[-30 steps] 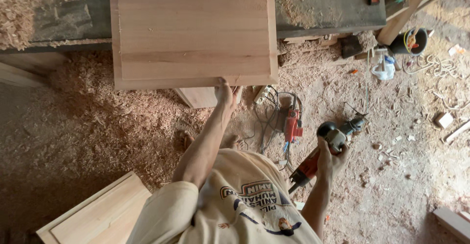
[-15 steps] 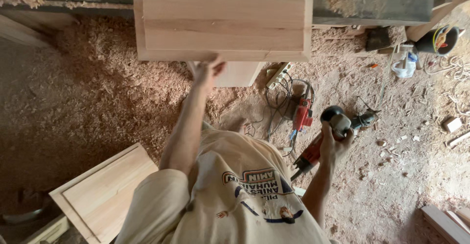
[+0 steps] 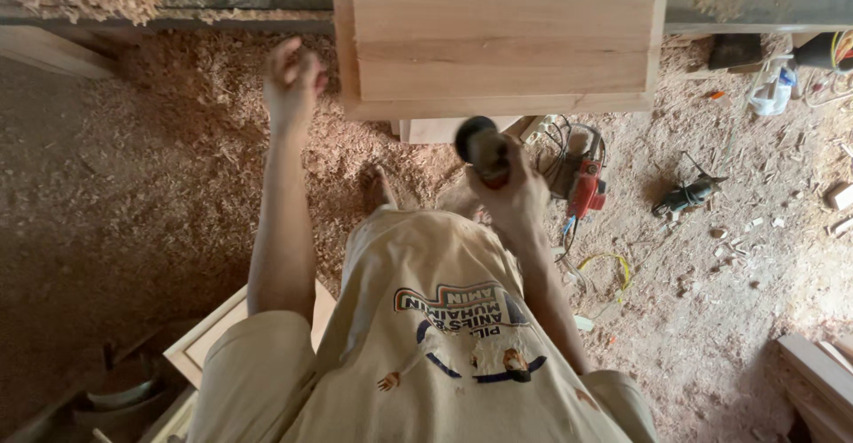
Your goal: The person uses an orbital sander to smooth the surface of a rectangular wooden board. They repeatedly move the sander across the board, flip it over to sand the other side, and place it on a workbench.
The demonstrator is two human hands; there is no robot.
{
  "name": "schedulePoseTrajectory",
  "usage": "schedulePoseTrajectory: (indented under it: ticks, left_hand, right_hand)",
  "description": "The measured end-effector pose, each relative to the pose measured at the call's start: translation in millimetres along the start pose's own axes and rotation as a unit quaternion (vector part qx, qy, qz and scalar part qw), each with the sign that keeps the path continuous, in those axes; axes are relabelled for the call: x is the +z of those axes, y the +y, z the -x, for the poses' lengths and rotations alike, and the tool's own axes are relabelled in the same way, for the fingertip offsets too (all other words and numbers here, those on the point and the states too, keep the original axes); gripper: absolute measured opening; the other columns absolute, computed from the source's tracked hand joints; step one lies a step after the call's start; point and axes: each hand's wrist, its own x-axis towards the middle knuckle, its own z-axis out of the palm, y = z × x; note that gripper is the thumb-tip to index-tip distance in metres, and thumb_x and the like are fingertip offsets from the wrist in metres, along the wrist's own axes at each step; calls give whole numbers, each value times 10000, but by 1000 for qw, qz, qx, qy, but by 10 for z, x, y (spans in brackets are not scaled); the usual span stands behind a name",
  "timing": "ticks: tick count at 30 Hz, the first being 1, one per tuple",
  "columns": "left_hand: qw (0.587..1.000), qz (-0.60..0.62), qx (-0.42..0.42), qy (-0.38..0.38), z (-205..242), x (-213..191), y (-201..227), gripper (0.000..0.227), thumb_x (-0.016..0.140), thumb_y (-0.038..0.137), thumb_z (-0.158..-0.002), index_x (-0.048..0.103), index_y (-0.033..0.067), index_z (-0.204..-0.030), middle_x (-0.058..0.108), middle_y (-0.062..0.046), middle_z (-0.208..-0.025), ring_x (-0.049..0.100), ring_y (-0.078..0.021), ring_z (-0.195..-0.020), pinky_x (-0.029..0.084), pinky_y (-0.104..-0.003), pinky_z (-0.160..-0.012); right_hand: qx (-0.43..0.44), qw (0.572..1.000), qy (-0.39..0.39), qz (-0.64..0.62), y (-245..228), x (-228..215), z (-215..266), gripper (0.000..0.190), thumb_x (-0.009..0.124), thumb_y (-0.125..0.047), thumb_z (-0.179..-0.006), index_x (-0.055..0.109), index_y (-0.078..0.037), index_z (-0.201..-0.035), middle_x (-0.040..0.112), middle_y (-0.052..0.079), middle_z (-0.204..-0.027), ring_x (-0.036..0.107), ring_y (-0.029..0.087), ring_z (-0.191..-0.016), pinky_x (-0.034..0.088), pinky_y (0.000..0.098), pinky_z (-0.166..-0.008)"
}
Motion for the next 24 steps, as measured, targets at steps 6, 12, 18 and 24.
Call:
schedulePoseTrajectory:
  ticks: [6, 12, 18, 24]
  left_hand:
    - [910, -368, -48, -186, -273, 425, 381, 878, 633, 496, -1053, 80, 259, -1693, 747, -157, -917, 411, -103, -486, 363, -258, -418]
    - [901, -383, -55, -199, -335, 542, 310, 1028, 714, 436, -976, -99, 367, -1602, 564, -262, -1329, 530, -70, -451, 477, -234, -365]
    - [884, -400, -136, -197, -314, 588, 401, 1014, 683, 458, -984, -84, 399, -1644, 564, -267, -1455, 498, -80, -536, 431, -220, -437]
    - [898, -389, -103, -178, -310, 623, 366, 911, 651, 443, -994, -14, 427, -1617, 449, -180, -1575, 522, -80, -553, 455, -206, -448]
  right_hand:
    - [-31, 994, -104, 28, -822, 647, -275, 763, 745, -383, -883, 444, -71, -1511, 762, 179, -858, 751, 290, -589, 646, 401, -517]
    - [-97, 989, -108, 33, -983, 955, -398, 803, 796, -353, -843, 432, -70, -1501, 752, 169, -826, 730, 278, -570, 610, 412, -458]
    - [-127, 983, -127, -25, -896, 1079, -501, 815, 761, -306, -867, 401, -87, -1564, 746, 169, -804, 727, 280, -555, 608, 407, -470]
    - [-80, 985, -138, 73, -615, 611, -550, 831, 817, -347, -800, 452, -148, -1520, 735, 246, -860, 754, 369, -661, 615, 503, -551]
